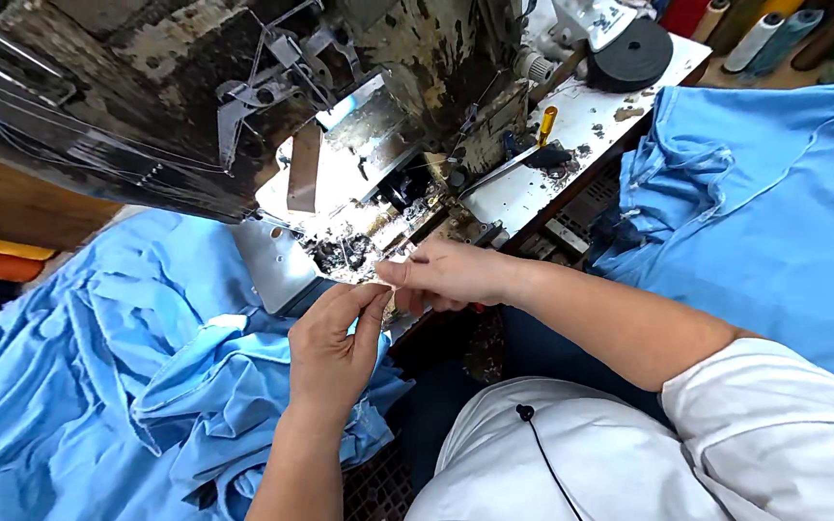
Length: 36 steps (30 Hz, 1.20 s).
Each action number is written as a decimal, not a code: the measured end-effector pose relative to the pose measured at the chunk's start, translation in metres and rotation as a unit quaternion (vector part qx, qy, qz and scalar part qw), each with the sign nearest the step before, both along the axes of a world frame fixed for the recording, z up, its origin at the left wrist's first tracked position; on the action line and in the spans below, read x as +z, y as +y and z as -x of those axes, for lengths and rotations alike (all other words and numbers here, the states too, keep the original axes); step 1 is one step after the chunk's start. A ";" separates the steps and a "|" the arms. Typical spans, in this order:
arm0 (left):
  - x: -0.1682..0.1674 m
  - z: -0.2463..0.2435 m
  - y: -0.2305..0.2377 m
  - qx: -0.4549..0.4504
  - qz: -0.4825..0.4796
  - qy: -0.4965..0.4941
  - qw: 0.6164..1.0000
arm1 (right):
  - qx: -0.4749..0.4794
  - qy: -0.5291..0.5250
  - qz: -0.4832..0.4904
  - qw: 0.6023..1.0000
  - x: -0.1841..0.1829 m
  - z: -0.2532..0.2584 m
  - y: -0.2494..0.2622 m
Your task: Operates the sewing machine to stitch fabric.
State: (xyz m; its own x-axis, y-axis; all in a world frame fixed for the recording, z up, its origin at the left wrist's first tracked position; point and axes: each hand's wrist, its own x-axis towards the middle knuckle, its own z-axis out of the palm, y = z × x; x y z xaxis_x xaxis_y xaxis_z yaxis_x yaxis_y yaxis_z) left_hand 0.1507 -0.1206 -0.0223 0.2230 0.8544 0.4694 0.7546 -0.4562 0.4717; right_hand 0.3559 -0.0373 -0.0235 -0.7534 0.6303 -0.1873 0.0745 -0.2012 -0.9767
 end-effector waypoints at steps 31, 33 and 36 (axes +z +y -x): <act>-0.028 -0.023 0.018 0.161 -0.001 -0.354 0.921 | -0.143 -0.060 -0.308 0.938 0.011 0.037 0.007; -0.029 -0.027 0.020 0.159 -0.015 -0.358 0.920 | -0.154 -0.045 -0.295 0.942 0.008 0.045 0.006; -0.029 -0.028 0.024 0.163 -0.026 -0.359 0.918 | -0.175 -0.017 -0.250 0.952 0.006 0.052 0.008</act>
State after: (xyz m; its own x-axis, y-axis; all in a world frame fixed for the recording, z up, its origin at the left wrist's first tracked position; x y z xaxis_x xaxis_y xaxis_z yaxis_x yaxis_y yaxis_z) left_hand 0.1789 -0.0967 -0.0516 -0.4241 0.7934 0.4367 0.3572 -0.2965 0.8857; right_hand 0.3035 -0.0291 -0.0172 -0.4793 0.8587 0.1814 0.1215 0.2697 -0.9553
